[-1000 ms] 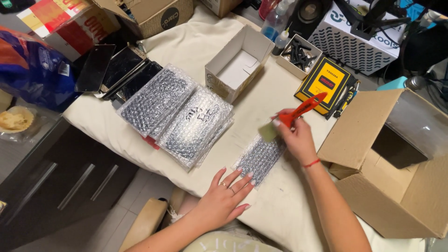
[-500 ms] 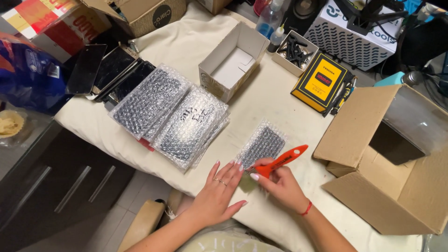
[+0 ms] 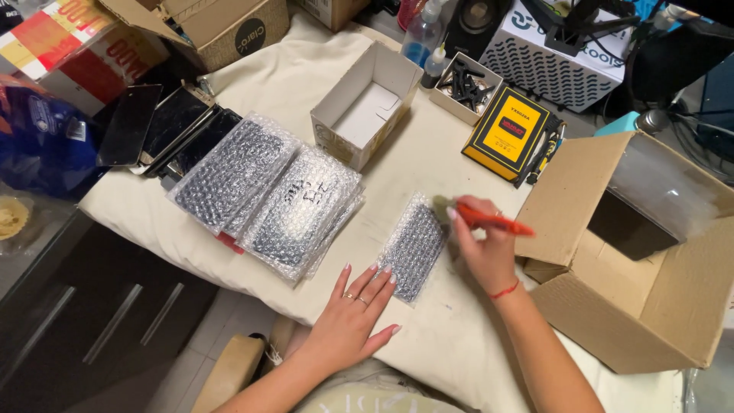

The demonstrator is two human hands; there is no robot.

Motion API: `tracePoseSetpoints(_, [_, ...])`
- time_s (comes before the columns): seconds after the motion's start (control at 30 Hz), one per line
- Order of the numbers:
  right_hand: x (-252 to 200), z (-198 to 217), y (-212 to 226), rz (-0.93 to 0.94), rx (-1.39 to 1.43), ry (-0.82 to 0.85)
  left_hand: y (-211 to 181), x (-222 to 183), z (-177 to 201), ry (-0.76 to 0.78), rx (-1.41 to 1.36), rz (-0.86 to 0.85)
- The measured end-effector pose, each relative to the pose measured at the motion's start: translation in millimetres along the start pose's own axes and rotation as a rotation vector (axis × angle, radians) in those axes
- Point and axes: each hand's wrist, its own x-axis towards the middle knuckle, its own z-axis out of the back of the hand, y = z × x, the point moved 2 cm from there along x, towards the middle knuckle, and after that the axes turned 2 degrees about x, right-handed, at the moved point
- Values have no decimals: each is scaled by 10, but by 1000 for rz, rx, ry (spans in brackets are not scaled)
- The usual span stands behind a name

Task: The person cleans various mobile phone components, including screens and a back panel, by using a brush to wipe away dust and then places them into a cardboard box.

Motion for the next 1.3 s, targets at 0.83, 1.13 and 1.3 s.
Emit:
tracePoseSetpoints(0.83, [-119,159,-27,86,-225,62,-20,23,-1,3,24,4])
tracePoseSetpoints(1.13, [-775,-20,592,45,142,343,-14,27,-2,1,51,-2])
tracePoseSetpoints(1.3, [-383,-83,14,-511,271,317,-29,15,-6,-27,36,-9])
